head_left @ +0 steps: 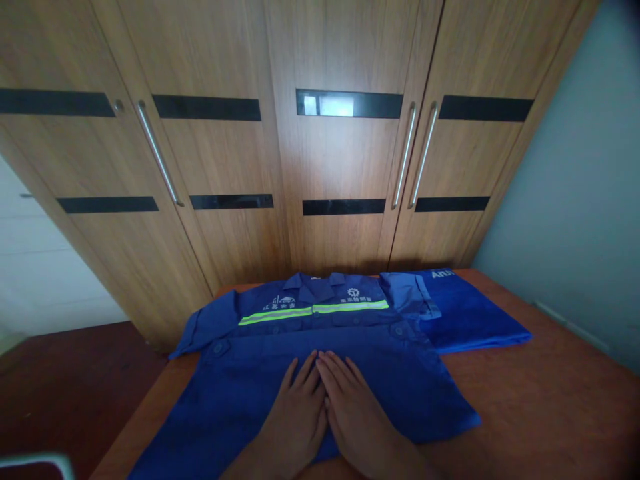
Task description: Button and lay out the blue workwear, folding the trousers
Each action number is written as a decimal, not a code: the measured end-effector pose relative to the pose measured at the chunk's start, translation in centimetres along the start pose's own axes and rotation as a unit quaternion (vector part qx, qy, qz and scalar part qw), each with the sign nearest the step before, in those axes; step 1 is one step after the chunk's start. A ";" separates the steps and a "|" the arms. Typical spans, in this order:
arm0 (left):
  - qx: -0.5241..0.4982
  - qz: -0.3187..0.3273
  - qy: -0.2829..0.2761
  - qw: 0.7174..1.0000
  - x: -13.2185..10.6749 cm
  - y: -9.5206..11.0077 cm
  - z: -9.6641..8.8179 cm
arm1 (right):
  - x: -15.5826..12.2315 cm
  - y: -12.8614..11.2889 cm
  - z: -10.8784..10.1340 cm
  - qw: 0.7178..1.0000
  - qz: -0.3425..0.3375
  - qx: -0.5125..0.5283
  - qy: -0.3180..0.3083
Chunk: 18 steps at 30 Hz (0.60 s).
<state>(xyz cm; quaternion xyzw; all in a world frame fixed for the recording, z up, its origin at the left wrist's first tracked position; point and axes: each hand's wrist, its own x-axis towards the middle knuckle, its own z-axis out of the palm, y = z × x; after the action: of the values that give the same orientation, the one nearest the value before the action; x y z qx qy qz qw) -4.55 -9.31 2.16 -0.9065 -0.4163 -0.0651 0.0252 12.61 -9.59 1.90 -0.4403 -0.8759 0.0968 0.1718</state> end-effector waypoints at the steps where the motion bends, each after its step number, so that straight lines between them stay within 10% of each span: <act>1: 0.001 0.004 0.003 1.000 0.0 -0.1 0.3 | 0.2 0.0 0.4 1.000 0.000 0.005 -0.004; 14: 0.044 -0.075 0.053 0.995 -2.4 -4.8 0.0 | -5.8 11.2 -2.3 0.988 0.145 -0.036 0.047; 18: 0.067 -0.075 0.057 0.993 -3.0 -4.5 0.3 | -5.4 13.5 -4.4 0.965 0.204 0.045 0.157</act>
<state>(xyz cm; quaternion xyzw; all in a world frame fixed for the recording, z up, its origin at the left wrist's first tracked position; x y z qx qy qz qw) -9.85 -8.55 1.40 -0.8641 -0.4840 -0.0903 0.1042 27.28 -5.78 0.46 -0.6109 -0.7245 0.0985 0.3035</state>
